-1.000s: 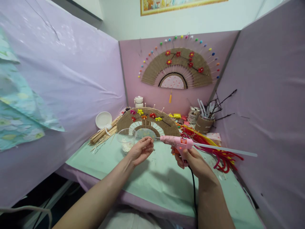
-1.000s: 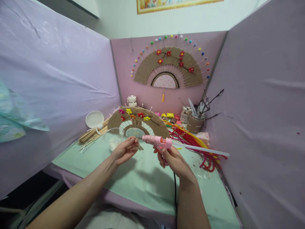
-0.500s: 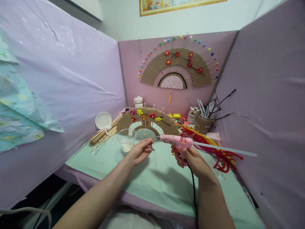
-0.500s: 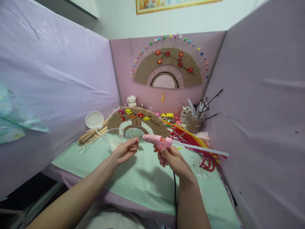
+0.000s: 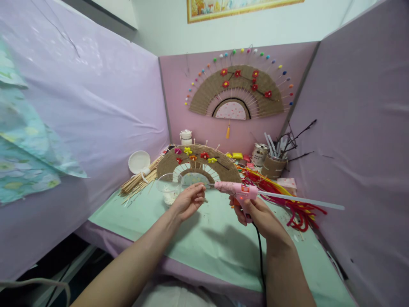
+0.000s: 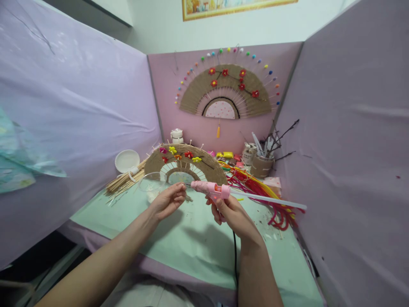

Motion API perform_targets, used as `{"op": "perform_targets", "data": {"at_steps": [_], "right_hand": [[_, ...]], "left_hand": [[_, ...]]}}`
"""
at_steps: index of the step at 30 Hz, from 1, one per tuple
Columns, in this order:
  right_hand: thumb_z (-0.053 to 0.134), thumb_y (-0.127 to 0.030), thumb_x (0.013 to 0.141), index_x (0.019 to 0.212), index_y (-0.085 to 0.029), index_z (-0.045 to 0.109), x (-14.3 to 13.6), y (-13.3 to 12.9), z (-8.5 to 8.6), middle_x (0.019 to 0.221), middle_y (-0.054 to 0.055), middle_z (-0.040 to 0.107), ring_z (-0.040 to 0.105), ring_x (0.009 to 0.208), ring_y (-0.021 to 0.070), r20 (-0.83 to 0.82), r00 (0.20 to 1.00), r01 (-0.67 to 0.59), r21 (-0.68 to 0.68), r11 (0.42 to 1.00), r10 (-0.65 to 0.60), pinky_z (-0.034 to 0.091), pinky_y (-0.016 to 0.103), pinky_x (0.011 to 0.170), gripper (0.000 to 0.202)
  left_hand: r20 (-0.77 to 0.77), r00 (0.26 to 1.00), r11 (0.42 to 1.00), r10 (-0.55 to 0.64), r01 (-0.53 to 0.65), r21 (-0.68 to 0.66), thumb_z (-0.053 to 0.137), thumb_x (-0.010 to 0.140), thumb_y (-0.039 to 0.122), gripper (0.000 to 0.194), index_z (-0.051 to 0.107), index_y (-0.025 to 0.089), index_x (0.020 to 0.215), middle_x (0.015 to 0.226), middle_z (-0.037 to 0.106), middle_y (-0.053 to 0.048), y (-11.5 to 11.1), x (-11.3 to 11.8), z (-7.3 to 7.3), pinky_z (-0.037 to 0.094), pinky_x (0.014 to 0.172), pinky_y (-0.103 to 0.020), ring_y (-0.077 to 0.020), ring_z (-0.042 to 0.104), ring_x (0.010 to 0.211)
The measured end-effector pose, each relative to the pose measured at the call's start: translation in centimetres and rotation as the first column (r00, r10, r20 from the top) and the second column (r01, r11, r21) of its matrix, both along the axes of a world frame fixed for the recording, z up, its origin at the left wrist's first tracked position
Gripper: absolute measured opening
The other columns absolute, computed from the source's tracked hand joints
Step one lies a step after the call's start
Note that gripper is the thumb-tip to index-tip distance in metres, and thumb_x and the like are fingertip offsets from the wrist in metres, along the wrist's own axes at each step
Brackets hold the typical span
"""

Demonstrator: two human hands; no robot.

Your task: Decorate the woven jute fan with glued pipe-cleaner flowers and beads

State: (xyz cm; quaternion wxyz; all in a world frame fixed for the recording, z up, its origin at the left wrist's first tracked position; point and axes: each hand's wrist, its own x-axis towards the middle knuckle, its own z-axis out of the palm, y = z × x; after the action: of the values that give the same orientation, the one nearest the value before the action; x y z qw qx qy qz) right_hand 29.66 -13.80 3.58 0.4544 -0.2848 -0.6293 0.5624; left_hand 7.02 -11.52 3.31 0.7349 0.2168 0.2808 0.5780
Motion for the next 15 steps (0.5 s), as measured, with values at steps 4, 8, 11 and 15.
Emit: {"op": "perform_targets", "data": {"at_steps": [4,8,11,15], "right_hand": [[0.055,-0.070,0.083,0.089,-0.016,0.057,-0.04,0.04,-0.02,0.052,-0.006,0.045,0.037,0.043,0.0097,-0.007,1.000,-0.004,0.006,1.000,0.004,0.024,0.027,0.044,0.054],[0.055,-0.072,0.082,0.088,-0.016,0.057,-0.14,0.04,0.00,0.051,-0.005,0.045,0.038,0.043,0.0100,0.027,1.000,0.014,0.020,1.000,-0.015,0.025,0.026,0.044,0.056],[0.055,-0.074,0.080,0.087,-0.016,0.057,-0.21,0.02,0.05,0.051,-0.005,0.045,0.039,0.043,0.0102,0.056,0.998,0.030,0.022,0.999,-0.031,0.026,0.026,0.044,0.058],[0.054,-0.074,0.081,0.086,-0.016,0.058,-0.24,0.00,0.10,0.050,-0.006,0.045,0.039,0.043,0.0098,0.062,0.997,0.040,0.040,0.998,-0.042,0.026,0.026,0.043,0.058]], "left_hand": [[-0.035,0.999,0.999,0.001,0.000,0.045,0.090,0.055,0.014,0.033,0.064,0.009,0.075,0.071,0.062,-0.002,-0.04,0.01,-0.17,0.032,0.045,-0.011,-0.0025,0.042,0.056],[-0.115,0.993,0.991,0.024,-0.008,0.133,0.090,0.058,0.023,0.034,0.063,0.009,0.074,0.072,0.058,-0.001,-0.12,0.18,-0.21,0.031,0.045,-0.012,-0.0026,0.039,0.055],[-0.163,0.985,0.984,0.055,-0.026,0.178,0.089,0.060,0.027,0.034,0.063,0.010,0.072,0.067,0.051,0.002,-0.23,0.38,-0.07,0.030,0.044,-0.013,-0.0028,0.035,0.054],[-0.184,0.979,0.981,0.089,-0.054,0.188,0.089,0.060,0.028,0.035,0.060,0.011,0.069,0.059,0.041,0.005,-0.35,0.57,0.07,0.029,0.044,-0.014,-0.0035,0.031,0.052]]}}
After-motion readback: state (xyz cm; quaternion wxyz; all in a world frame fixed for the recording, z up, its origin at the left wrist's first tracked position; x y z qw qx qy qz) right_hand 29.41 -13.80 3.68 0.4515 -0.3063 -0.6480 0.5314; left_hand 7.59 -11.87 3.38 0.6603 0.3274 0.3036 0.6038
